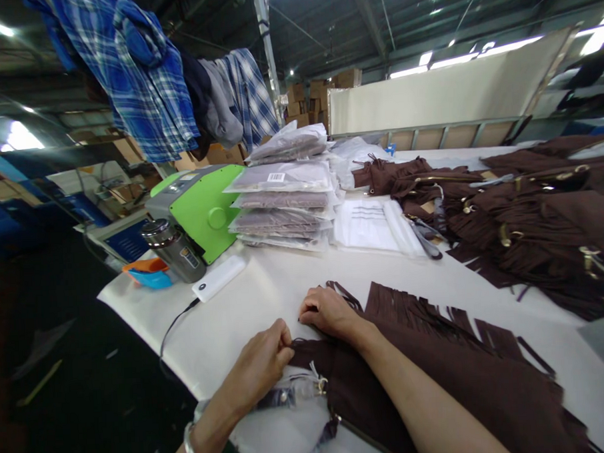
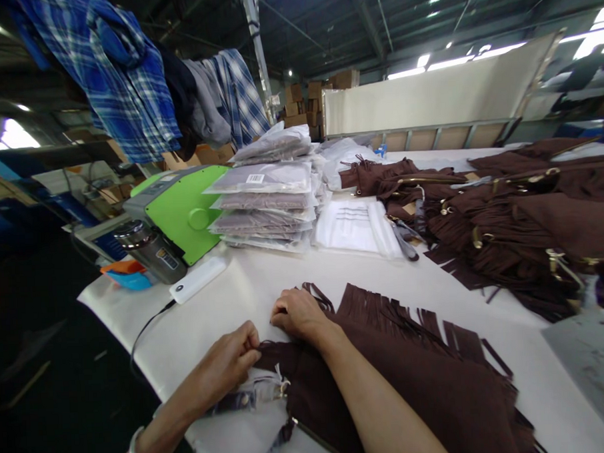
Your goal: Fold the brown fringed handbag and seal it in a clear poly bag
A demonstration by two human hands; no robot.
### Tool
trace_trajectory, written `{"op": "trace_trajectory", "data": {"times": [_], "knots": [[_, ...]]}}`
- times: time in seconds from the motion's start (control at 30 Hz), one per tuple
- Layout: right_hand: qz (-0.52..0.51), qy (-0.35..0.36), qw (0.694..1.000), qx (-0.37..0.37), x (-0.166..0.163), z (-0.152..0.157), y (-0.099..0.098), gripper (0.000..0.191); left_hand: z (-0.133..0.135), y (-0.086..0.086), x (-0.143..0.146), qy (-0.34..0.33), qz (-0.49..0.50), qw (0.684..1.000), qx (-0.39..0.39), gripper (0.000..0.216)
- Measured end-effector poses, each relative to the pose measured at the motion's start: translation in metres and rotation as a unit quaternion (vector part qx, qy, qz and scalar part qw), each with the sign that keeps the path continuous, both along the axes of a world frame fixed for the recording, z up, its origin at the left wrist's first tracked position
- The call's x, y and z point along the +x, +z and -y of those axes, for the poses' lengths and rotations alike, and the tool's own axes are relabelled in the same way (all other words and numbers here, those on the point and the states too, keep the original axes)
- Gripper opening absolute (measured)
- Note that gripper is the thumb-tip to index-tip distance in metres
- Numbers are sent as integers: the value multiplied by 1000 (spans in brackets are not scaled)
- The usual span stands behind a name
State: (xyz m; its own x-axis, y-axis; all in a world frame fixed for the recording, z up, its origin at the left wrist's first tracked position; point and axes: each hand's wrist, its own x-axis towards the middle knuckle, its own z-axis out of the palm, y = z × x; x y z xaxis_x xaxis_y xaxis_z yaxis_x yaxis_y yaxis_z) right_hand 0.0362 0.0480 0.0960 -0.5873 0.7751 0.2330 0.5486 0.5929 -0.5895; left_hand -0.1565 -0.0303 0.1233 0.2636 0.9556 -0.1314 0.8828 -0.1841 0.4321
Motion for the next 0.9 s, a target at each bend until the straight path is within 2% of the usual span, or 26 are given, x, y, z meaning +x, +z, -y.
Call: {"op": "trace_trajectory", "data": {"times": [0.2, 0.43, 0.57, 0.67, 0.8, 0.9], "knots": [[-4, 46, 999, -7, 0, 7, 5, 9, -17, -12, 4, 23, 42, 999, 8, 20], [0, 37, 999, -9, -5, 8, 6, 7, -11, -5, -3, 30, 17, 999, -21, 22], [-12, 60, 998, -12, -5, 11, 6, 14, -13, -11, -4, 42, 53, 998, -5, 20], [-17, 50, 999, -10, -6, 11, 5, 4, -11, -16, -3, 30, 47, 998, 7, 18], [-31, 49, 998, -24, -6, 8, 3, 2, -2, -10, -6, 31, 23, 999, -5, 18], [-46, 61, 996, -37, -4, 4, 1, 11, 3, -1, -6, 13, 10, 1000, -5, 18]]}}
